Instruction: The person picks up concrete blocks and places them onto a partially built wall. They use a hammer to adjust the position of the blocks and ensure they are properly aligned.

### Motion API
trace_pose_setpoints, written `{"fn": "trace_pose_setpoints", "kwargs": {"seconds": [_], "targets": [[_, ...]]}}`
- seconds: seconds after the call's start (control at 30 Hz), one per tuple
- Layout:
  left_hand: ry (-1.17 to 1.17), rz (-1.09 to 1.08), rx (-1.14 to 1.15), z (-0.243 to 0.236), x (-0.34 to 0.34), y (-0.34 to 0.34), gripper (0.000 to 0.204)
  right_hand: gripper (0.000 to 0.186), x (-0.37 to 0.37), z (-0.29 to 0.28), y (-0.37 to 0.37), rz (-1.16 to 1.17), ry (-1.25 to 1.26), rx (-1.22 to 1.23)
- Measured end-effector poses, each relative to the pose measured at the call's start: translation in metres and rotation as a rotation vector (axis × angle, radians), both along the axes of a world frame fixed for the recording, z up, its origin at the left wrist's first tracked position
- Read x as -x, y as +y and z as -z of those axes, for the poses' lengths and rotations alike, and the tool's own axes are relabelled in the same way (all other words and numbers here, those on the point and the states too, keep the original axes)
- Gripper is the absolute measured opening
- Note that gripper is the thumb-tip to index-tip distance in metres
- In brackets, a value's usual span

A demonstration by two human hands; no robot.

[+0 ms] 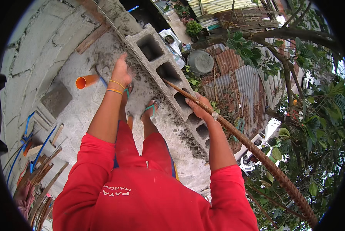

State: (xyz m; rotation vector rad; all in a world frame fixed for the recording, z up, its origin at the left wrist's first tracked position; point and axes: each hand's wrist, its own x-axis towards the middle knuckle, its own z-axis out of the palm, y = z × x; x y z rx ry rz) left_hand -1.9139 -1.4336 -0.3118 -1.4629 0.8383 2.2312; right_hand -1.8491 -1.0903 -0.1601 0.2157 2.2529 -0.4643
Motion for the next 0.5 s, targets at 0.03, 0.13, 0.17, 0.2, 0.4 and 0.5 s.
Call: {"fn": "trace_pose_setpoints", "kwargs": {"seconds": [0.03,0.13,0.17,0.2,0.4,0.5], "targets": [[0.013,0.040,-0.012,-0.002,-0.016,0.004,0.080,0.061,0.000,0.001,0.001,-0.011,0.007,-0.006],[0.016,0.171,-0.031,-0.003,-0.074,0.017,0.084,0.065,-0.002,0.012,0.006,-0.051,0.038,0.080],[-0.004,0.222,-0.027,-0.002,-0.093,0.020,0.084,0.066,-0.003,0.016,0.008,-0.043,0.030,0.082],[-0.042,0.279,-0.020,-0.001,-0.111,0.019,0.084,0.065,-0.004,0.019,0.011,-0.088,0.048,0.003],[-0.151,0.348,0.101,0.003,-0.205,-0.024,0.065,0.053,-0.010,0.023,0.019,0.053,0.043,0.258],[-0.133,0.313,0.161,-0.012,-0.238,-0.052,0.061,0.052,-0.013,0.020,0.021,0.037,0.096,0.262]]}}
